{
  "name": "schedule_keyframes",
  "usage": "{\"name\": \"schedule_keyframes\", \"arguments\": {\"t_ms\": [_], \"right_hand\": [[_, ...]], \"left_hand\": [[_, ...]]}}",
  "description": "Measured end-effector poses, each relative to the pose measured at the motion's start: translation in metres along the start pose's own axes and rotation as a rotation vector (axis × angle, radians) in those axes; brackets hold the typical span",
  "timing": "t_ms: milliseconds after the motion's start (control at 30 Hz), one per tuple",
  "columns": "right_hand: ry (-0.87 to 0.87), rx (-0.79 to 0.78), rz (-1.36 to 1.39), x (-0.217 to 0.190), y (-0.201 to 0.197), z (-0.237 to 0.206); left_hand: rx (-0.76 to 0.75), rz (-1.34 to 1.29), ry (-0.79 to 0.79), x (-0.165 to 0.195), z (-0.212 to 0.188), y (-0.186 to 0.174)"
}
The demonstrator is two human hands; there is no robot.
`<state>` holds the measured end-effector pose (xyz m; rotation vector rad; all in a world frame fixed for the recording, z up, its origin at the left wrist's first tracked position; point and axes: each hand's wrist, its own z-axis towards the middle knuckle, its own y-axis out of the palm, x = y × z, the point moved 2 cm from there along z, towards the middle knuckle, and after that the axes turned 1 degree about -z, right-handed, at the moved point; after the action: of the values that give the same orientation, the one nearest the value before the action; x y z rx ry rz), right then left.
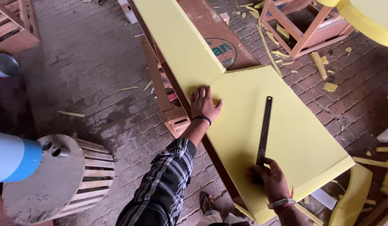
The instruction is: The person carries a spray-gun cup and opens a metal drum, then handles foam pieces on wooden chair frames. They place a yellow foam sheet on a wooden frame, align a straightedge on it, and cut the foam along the line with a long knife, steadying the foam with the other hand.
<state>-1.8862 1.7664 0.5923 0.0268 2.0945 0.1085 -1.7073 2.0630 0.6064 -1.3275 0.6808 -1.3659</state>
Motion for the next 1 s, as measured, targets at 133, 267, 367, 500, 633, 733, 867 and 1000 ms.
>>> {"name": "schedule_keyframes", "arguments": {"t_ms": [133,267,367,500,633,733,867,1000], "right_hand": [[0.029,-0.019,-0.009,0.003,-0.004,0.01],[0.048,-0.049,0.057,0.009,-0.003,0.019],[0.011,-0.075,0.074,0.008,-0.001,0.024],[0.05,-0.086,0.042,0.002,0.002,0.025],[0.022,-0.023,-0.05,-0.005,0.019,0.024],[-0.071,-0.016,-0.115,-0.012,0.044,0.036],[-0.155,-0.037,-0.056,-0.02,0.089,0.067],[-0.15,0.084,0.065,-0.019,0.134,0.088]], "left_hand": [[0.057,-0.019,0.016,0.004,-0.003,-0.004],[0.079,0.0,0.04,0.002,-0.003,-0.004],[0.151,-0.008,0.059,-0.003,-0.004,-0.004],[0.056,-0.025,0.033,-0.004,-0.003,0.003],[-0.029,0.055,0.149,-0.005,0.01,0.003],[-0.298,0.078,0.138,-0.014,0.034,0.005],[-0.331,0.088,0.193,-0.03,0.08,0.008],[-0.33,0.092,0.301,-0.048,0.112,0.019]]}}
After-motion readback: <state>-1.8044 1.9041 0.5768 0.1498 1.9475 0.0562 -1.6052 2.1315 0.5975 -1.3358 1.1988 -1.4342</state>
